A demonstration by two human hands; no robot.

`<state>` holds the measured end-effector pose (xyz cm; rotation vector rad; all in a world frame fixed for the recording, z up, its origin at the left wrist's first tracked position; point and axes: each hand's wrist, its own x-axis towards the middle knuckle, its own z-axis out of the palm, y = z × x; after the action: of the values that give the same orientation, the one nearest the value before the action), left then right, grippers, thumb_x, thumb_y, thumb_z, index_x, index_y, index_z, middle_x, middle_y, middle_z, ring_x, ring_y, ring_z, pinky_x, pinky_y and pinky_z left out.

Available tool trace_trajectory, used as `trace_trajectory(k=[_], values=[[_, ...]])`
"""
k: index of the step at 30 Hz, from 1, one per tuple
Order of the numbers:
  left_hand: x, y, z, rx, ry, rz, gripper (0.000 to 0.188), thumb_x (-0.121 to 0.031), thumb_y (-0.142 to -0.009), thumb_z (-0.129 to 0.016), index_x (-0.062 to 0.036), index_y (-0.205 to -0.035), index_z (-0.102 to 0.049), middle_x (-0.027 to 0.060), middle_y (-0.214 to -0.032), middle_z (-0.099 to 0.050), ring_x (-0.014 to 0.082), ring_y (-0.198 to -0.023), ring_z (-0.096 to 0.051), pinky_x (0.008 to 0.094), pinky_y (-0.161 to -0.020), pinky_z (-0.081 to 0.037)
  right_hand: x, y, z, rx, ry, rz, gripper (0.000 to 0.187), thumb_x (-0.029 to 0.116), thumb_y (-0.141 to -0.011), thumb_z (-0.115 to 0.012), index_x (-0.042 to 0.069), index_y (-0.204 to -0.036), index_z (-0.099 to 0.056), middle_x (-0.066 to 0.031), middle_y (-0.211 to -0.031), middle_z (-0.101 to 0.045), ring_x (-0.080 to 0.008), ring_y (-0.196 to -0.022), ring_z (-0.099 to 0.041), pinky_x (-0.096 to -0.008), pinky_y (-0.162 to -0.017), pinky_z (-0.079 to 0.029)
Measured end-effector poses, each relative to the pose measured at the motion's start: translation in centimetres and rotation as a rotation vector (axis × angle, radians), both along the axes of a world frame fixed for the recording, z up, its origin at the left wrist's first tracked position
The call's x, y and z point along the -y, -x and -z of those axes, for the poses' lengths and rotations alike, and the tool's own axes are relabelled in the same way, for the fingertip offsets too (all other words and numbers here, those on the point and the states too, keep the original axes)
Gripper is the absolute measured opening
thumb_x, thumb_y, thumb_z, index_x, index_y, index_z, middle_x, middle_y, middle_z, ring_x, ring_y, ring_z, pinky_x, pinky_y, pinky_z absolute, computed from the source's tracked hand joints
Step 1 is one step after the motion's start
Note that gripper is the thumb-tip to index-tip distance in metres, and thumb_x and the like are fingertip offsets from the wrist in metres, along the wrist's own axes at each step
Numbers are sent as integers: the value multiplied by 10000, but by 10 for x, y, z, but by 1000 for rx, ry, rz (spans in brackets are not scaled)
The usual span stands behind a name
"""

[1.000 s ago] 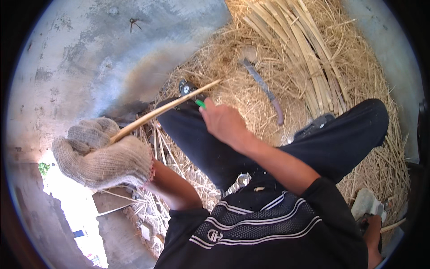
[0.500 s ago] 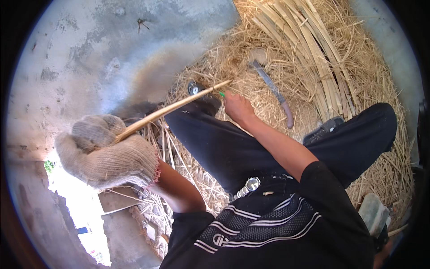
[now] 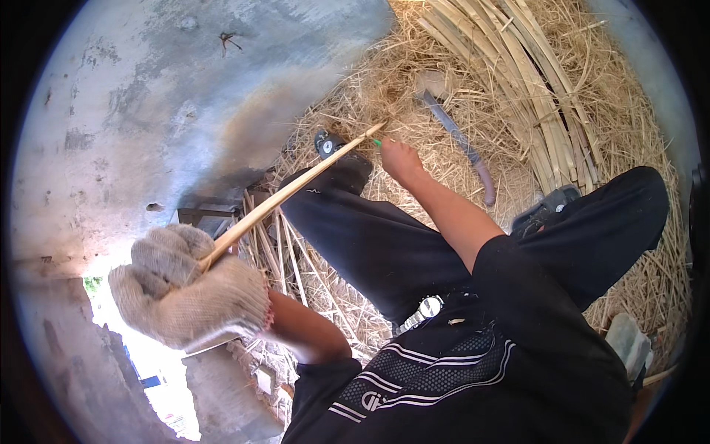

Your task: The person sits cross-legged on a straw-covered floor and uses a green utility knife to shave a long bamboo strip held in their left hand. They repeatedly scrape the knife along the strip to smooth or thin it, occasionally switching to a larger curved blade to scrape the surface.

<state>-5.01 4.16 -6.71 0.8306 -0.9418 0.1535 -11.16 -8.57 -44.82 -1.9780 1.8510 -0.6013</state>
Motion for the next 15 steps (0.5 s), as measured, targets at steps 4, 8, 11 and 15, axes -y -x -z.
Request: trace_trajectory(k=[4, 8, 11, 15], values=[[1, -16, 0, 25, -28, 17, 351, -149, -822, -409, -207, -562, -180, -50, -452, -187, 67, -365, -150, 243, -356, -123, 38, 30, 13, 1096, -972, -185, 420, 402, -975, -502, -12, -934, -553, -149, -717, -601, -210, -484, -559, -370, -403, -431], [1, -16, 2, 16, 13, 6, 341, -144, -807, -409, -207, -567, -175, -44, -467, -168, 64, -384, -143, 231, -380, -125, 10, 3, -14, 723, -224, -227, 391, 390, -995, -433, 12, -938, -514, -148, -629, -562, -290, -501, -563, -416, -481, -452], [-1, -30, 6, -4, 12, -35, 331, -128, -779, -420, -205, -558, -186, -44, -461, -171, 64, -375, -158, 233, -370, -128, -48, -11, -95, 688, 22, -319, 316, 325, -979, -453, 15, -988, -516, -261, -720, -615, -451, -625, -598, -508, -615, -486], [-4, -31, -1, -39, -3, -30, 309, -171, -807, -420, -187, -548, -252, -32, -427, -216, 70, -339, -193, 231, -319, -177, -87, -7, -146, 544, -22, -297, 248, 273, -971, -466, 32, -997, -514, -253, -662, -603, -451, -646, -613, -546, -620, -482]])
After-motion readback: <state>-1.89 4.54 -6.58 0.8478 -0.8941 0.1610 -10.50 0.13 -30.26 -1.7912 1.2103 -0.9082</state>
